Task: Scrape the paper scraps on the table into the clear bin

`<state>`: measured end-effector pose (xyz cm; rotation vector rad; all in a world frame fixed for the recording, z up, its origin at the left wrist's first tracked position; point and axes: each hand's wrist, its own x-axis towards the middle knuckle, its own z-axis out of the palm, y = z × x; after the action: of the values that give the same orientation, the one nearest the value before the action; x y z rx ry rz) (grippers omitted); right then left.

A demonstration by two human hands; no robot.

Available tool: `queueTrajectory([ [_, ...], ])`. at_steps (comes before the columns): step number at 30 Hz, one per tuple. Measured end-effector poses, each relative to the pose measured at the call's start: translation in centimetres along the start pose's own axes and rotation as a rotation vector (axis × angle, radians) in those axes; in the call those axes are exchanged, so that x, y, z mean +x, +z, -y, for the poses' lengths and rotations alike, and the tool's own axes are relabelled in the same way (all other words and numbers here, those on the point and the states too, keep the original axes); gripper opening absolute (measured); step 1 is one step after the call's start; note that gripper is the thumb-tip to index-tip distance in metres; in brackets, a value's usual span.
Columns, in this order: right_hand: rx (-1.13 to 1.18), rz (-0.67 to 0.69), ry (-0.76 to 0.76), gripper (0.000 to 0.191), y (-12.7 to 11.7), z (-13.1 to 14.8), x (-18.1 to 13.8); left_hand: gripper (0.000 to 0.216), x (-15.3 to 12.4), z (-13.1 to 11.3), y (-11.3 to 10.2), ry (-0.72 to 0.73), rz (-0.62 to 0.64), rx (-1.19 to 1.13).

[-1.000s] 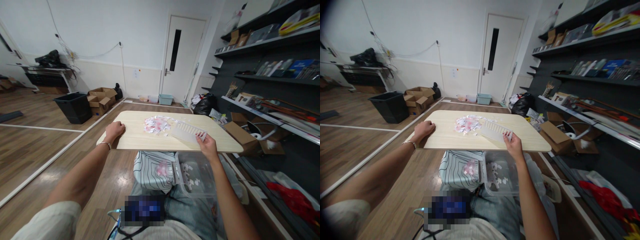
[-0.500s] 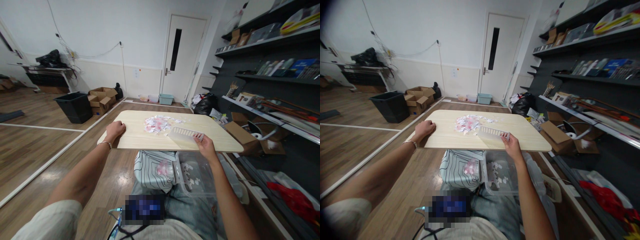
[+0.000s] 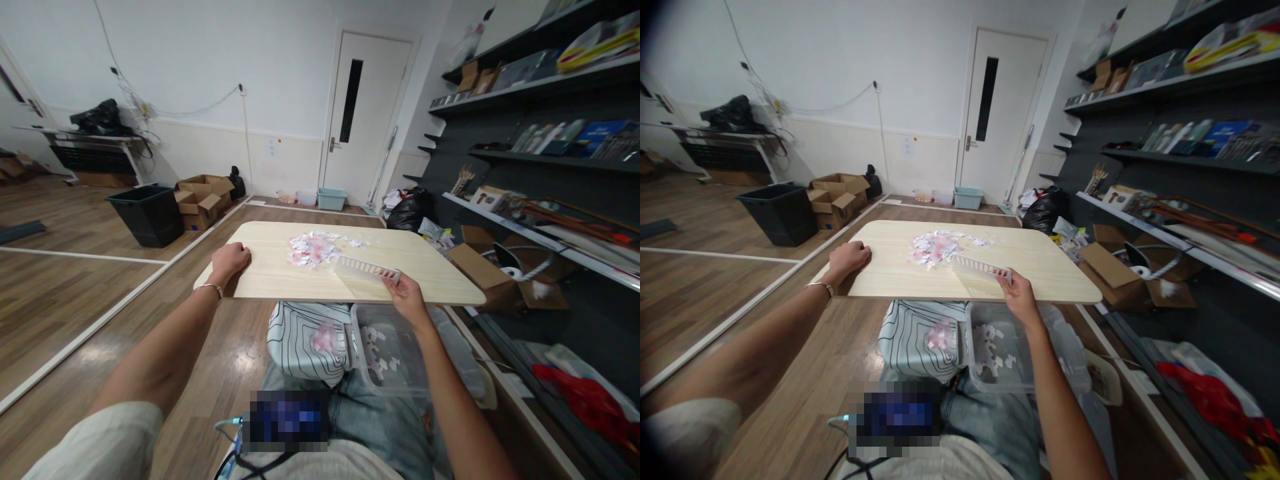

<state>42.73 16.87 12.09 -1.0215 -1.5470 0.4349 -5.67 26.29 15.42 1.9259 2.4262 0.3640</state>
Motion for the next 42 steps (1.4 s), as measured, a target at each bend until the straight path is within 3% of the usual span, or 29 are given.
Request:
queueTrajectory([
  [9,-0.072,-0.056,-0.027,0.063,-1.2,-0.4,0.1,0.060,0.0,0.0,0.1,0.001,0.002,-0.006],
  [17,-0.153,-0.409,-0.005,0.065,-5.0,-3.2,-1.8,0.061,-0.3,0.1,0.0,-0.005,0.013,0.002],
  [23,-0.151,-0.307,0.007,0.064,-3.7,-2.3,-0.6,0.061,-0.6,0.0,-0.2,-0.006,0.021,-0.005],
  [31,-0.227,-0.231,-0.008,0.059,-0.8,-0.3,0.1,0.042,-0.9,-0.1,-1.5,0.033,-0.044,-0.134],
  [33,-0.245,-0.239,-0.007,0.058,-0.6,-0.3,0.2,0.041,-2.7,-0.9,-2.3,0.108,-0.140,-0.266],
  [35,-0.260,-0.243,-0.008,0.055,-0.5,-0.3,0.2,0.042,-6.4,-2.6,-2.9,0.224,-0.213,-0.399],
  [37,-0.276,-0.244,-0.010,0.052,-0.3,-0.2,0.2,0.037,-11.8,-5.1,-3.1,0.510,-0.194,-0.552],
  [40,-0.311,-0.257,-0.003,0.050,-0.1,-0.1,0.3,0.041,-20.3,-9.7,-2.1,1.079,-0.140,-0.592],
  [42,-0.324,-0.263,0.003,0.049,0.0,-0.1,0.3,0.058,-24.3,-12.4,-0.3,1.239,-0.072,-0.551],
])
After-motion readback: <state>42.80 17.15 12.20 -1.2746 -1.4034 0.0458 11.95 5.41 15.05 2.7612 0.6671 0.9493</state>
